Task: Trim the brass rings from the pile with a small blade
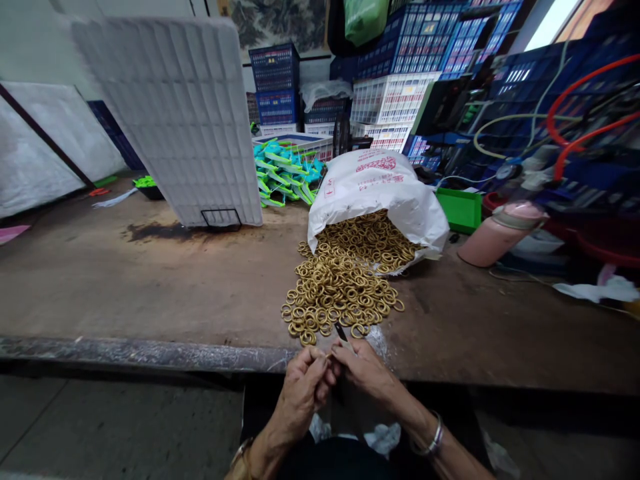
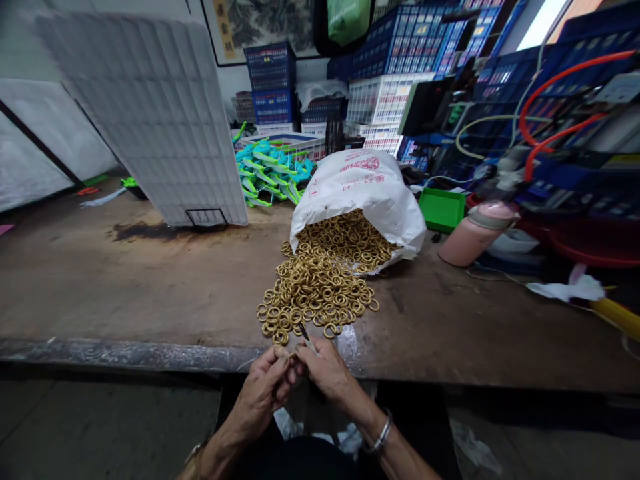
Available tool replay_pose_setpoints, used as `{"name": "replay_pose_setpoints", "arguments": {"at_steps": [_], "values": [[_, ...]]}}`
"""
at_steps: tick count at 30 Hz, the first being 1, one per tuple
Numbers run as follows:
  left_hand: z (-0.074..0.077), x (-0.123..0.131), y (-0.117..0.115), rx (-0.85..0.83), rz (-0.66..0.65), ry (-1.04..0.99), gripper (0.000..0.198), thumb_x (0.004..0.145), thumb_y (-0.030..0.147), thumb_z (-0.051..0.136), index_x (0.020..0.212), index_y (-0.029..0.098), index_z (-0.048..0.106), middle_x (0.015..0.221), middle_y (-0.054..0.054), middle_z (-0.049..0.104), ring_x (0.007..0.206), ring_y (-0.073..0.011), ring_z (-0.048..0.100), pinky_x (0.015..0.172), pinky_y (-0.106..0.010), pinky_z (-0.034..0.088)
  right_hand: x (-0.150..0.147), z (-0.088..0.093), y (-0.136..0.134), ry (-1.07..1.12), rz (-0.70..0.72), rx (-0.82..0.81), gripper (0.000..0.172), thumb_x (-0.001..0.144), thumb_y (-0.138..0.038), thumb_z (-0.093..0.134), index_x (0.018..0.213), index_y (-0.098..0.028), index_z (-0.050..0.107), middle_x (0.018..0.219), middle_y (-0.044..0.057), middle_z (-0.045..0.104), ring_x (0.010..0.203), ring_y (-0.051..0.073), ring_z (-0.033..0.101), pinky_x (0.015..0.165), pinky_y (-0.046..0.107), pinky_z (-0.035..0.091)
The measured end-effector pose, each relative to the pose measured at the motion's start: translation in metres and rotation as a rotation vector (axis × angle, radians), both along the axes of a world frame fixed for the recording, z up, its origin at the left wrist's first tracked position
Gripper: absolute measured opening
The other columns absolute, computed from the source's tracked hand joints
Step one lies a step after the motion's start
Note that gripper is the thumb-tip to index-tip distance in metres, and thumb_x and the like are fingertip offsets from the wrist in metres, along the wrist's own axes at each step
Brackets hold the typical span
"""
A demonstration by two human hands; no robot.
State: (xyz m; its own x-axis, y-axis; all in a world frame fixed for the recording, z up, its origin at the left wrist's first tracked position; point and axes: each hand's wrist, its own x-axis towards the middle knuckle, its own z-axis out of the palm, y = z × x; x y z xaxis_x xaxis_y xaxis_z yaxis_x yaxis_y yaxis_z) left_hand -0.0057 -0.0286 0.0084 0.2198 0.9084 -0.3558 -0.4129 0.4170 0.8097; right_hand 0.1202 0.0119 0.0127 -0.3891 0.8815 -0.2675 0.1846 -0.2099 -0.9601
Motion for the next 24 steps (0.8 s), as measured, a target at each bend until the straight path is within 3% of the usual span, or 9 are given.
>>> {"name": "replay_pose_setpoints", "arguments": {"at_steps": [4, 9, 17, 24], "values": [[-0.003, -0.001, -0.001, -0.001, 0.007, 0.003, 0.032, 0.070, 0.047, 0.056, 0.070, 0.018, 0.042, 0.057, 0.006, 0.047, 0.036, -0.0008, 0.025, 0.036, -0.016, 0.014, 0.005, -0.006, -0.002, -0.236, -0.040, 0.217, 0.018, 0.076, -0.023, 0.036, 0.064, -0.018, 0.047, 0.056, -0.003, 0.050, 0.054, 0.010, 0.045, 0.054, 0.021, 0.033], [0.000, 0.001, 0.002, -0.006, 0.042, 0.051, 0.034, 0.067, 0.047, 0.060, 0.070, 0.018, 0.042, 0.056, 0.007, 0.046, 0.035, -0.0005, 0.025, 0.036, -0.016, 0.014, 0.009, -0.011, -0.011, -0.593, 0.115, 0.495, 0.015, 0.071, -0.011, 0.035, 0.070, -0.020, 0.048, 0.062, -0.002, 0.053, 0.056, 0.011, 0.045, 0.055, 0.022, 0.029], [-0.015, -0.001, 0.002, 0.087, 0.089, 0.075, 0.032, 0.068, 0.045, 0.060, 0.067, 0.017, 0.045, 0.053, 0.006, 0.045, 0.038, -0.0016, 0.028, 0.038, -0.016, 0.017, 0.007, -0.010, -0.011, -0.800, 0.216, 0.565, 0.024, 0.066, -0.007, 0.036, 0.080, -0.019, 0.050, 0.068, 0.001, 0.058, 0.058, 0.013, 0.050, 0.054, 0.023, 0.025], [-0.001, -0.003, -0.009, 0.018, -0.002, -0.046, 0.029, 0.071, 0.044, 0.057, 0.069, 0.017, 0.046, 0.054, 0.005, 0.048, 0.035, -0.0015, 0.027, 0.035, -0.016, 0.017, 0.015, -0.020, 0.005, -0.972, 0.077, 0.533, 0.019, 0.076, -0.011, 0.034, 0.083, -0.018, 0.051, 0.067, 0.003, 0.061, 0.057, 0.013, 0.053, 0.052, 0.024, 0.023]]}}
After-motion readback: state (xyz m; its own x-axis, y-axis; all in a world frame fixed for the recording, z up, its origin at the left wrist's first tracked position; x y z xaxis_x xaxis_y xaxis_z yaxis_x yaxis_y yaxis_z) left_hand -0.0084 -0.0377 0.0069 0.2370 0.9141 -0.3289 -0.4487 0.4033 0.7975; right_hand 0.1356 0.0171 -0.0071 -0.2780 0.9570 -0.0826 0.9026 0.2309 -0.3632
